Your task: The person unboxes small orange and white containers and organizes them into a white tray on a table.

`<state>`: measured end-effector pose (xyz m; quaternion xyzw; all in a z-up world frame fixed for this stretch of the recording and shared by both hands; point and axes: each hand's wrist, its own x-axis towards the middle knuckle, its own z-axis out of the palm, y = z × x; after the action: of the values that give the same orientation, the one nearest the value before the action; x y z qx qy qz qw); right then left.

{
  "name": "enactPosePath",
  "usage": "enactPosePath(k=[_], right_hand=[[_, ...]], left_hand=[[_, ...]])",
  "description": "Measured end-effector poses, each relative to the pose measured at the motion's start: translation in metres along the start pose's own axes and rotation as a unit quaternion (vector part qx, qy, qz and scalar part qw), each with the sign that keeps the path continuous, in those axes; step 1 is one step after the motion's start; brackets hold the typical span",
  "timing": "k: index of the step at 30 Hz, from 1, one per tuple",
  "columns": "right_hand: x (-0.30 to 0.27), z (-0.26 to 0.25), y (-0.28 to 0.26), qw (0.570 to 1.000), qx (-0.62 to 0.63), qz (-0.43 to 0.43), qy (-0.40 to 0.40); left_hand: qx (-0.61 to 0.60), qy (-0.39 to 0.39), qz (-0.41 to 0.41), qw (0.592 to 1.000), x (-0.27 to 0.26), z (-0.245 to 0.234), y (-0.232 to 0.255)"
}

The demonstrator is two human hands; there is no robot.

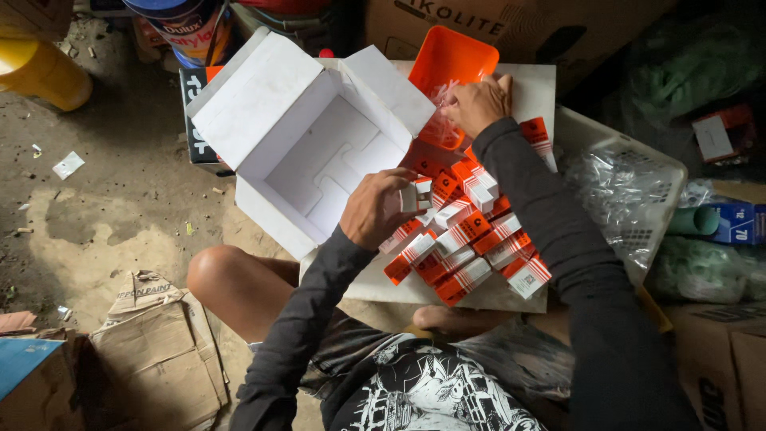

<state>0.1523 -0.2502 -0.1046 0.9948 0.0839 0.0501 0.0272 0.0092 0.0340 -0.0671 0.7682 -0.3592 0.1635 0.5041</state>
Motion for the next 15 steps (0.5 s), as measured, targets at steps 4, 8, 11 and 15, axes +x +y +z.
enactPosePath(k=[4, 8, 11, 15], right_hand=[[0.008, 0.020, 0.003, 0.996, -0.005, 0.072, -0.059], [0.010, 0.025, 0.007, 0.998, 0.013, 0.044, -0.036], [0.004, 0.014, 0.008, 0.996, 0.070, 0.049, -0.032], [-0.019, -0.046, -0.006, 0.989, 0.139, 0.023, 0.036]], left_hand=[[0.005, -0.007, 0.011, 1.000, -0.003, -0.001, -0.005], [-0.029, -0.040, -0.003, 0.999, 0.003, -0.002, -0.003], [-0.009, -0.056, 0.004, 0.998, 0.003, 0.002, -0.008], [-0.019, -0.054, 0.012, 0.998, 0.008, -0.002, -0.006]])
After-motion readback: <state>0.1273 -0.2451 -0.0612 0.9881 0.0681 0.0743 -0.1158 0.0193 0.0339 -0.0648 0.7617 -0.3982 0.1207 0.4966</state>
